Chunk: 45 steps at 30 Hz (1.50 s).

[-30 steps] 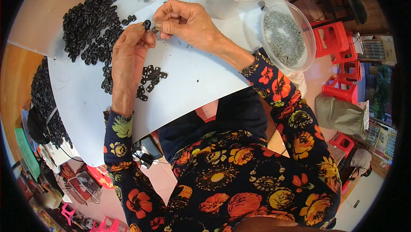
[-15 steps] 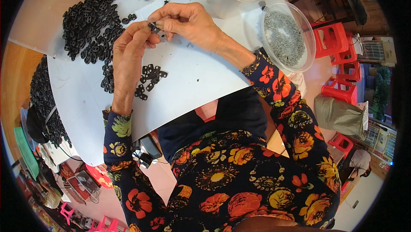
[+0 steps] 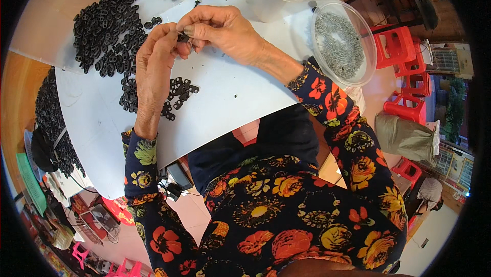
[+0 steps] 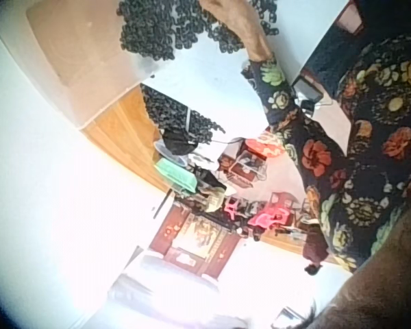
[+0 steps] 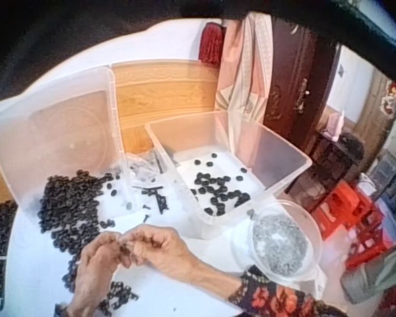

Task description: The person assembles small black plastic buckle components by hand.

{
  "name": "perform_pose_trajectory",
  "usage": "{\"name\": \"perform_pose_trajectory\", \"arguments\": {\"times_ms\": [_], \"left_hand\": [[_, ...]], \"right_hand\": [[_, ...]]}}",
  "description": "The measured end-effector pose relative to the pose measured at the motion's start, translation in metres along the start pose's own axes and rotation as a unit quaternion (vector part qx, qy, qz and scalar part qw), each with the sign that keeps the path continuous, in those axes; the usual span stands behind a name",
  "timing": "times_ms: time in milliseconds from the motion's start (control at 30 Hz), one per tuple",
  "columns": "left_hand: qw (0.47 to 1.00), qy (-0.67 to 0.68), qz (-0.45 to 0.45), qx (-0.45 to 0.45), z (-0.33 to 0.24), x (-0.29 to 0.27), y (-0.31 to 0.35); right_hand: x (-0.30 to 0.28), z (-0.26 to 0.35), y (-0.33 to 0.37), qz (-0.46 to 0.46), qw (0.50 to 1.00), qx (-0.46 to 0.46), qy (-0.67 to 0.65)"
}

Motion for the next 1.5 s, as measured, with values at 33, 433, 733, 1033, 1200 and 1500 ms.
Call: {"name": "perform_pose_trajectory", "arguments": {"times_ms": [33,433,733,1033,1200,1500], "left_hand": [[1.000,0.000,0.000,0.000,0.000,0.001,0.001],[0.996,-0.079,-0.028,0.035,0.002,-0.014,-0.003],[0.999,-0.031,0.000,-0.029,0.007,-0.009,-0.004],[0.999,0.035,0.033,-0.025,0.004,-0.013,-0.006],[0.998,-0.059,0.020,-0.011,-0.002,-0.010,-0.005],[0.995,-0.101,0.015,0.020,-0.008,-0.006,-0.003]], "right_hand": [[0.000,-0.001,0.000,0.002,1.000,0.006,-0.010],[-0.005,0.015,0.001,-0.042,0.995,-0.060,0.072],[-0.008,0.016,0.003,-0.056,0.989,-0.061,0.125],[-0.004,0.010,0.002,-0.061,0.991,-0.056,0.104],[-0.006,0.009,0.003,-0.054,0.988,-0.048,0.135],[-0.005,0.010,0.005,-0.068,0.987,-0.056,0.130]]}}
Point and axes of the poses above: each hand's wrist, its own y-axis away from the middle knuckle, its own x-axis out of the palm, z = x × y, the point moved 7 cm from there along -y, towards the middle knuckle
